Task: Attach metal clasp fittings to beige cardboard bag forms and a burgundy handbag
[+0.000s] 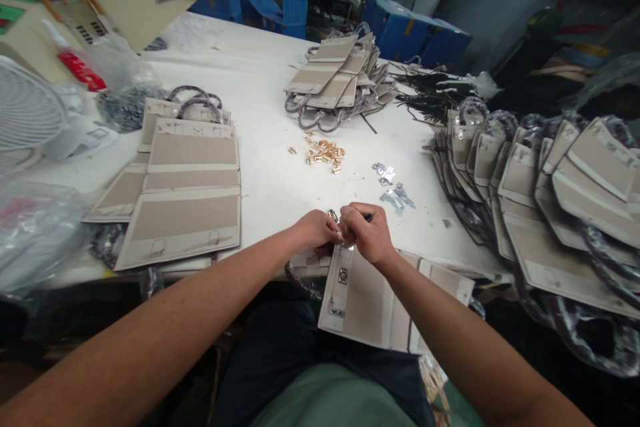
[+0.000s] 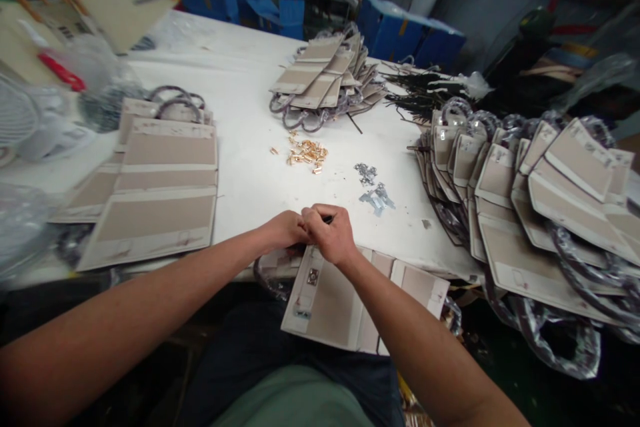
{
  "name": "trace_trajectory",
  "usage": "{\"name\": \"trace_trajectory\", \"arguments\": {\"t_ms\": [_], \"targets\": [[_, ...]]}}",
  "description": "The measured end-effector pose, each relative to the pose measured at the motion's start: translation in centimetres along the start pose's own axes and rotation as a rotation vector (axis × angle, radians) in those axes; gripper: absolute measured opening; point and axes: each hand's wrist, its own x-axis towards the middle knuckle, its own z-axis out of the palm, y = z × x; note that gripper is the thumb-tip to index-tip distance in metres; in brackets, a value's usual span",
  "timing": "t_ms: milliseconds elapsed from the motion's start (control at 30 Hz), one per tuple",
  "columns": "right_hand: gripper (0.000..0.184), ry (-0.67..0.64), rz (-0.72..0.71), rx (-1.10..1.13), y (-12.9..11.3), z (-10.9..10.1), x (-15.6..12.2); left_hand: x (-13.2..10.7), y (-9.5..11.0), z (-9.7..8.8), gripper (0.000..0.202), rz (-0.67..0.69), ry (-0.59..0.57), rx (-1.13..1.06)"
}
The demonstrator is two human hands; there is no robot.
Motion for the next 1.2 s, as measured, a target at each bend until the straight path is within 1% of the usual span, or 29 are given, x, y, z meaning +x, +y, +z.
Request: {"name": "trace_trajectory", "arguments": {"t_ms": [133, 233, 400, 467, 567, 667, 767, 867, 933, 1000, 1033, 1100, 1133, 1200], "targets": [[0.049, 0.08, -0.054, 0.121, 0.0, -0.4, -0.5, -0.7, 0.0, 0.0, 0.011, 0.018, 0.005, 0.038], [0.049, 0.086, -0.112, 0.168, 0.2, -0.2, -0.9, -0.8, 0.0, 0.1, 0.01, 0.039, 0.013, 0.032], [0.047, 0.082, -0.069, 0.118, 0.4, 0.1, -1.1, -1.1, 0.5, 0.1, 0.015, 0.041, 0.019, 0.032], [0.047, 0.093, -0.095, 0.125, 0.1, -0.2, -1.0, -1.1, 0.5, 0.1, 0.015, 0.03, 0.008, 0.011], [0.046, 0.12, -0.148, 0.194, 0.0, -0.5, -0.8, -1.0, 0.1, 0.2, 0.016, -0.002, 0.005, -0.034], [0.045, 0.139, -0.078, 0.203, 0.9, -0.4, -0.8, -1.1, 0.4, 0.1, 0.017, -0.042, 0.017, -0.048], [0.043, 0.15, -0.014, 0.096, 1.2, -0.7, -1.2, -1.7, 2.1, 0.2, 0.024, -0.054, 0.017, -0.001], [0.042, 0.104, 0.052, -0.067, 0.6, -1.9, -2.0, -2.2, 3.6, 0.1, 0.042, 0.01, 0.011, 0.094], [0.04, 0.127, 0.103, -0.208, 0.8, -3.1, -2.7, -1.8, 3.5, -0.3, 0.051, 0.07, -0.007, 0.146], [0.025, 0.139, 0.099, -0.436, 1.6, -4.6, -3.8, -1.0, 3.0, -0.9, 0.06, 0.027, -0.013, 0.116], [0.03, 0.138, 0.111, -0.547, 2.2, -5.5, -4.6, -0.7, 2.8, -1.1, 0.063, 0.007, -0.01, 0.123], [0.049, 0.122, 0.156, -0.7, 3.2, -7.2, -6.5, -0.6, 3.1, -1.2, 0.065, 0.056, -0.071, 0.171], [0.05, 0.116, 0.178, -0.729, 3.6, -8.1, -7.6, -1.0, 3.6, -1.0, 0.063, 0.103, -0.091, 0.212], [0.041, 0.135, 0.176, -0.728, 3.5, -9.7, -9.8, -2.2, 5.3, -0.1, 0.052, 0.209, -0.111, 0.342]]}}
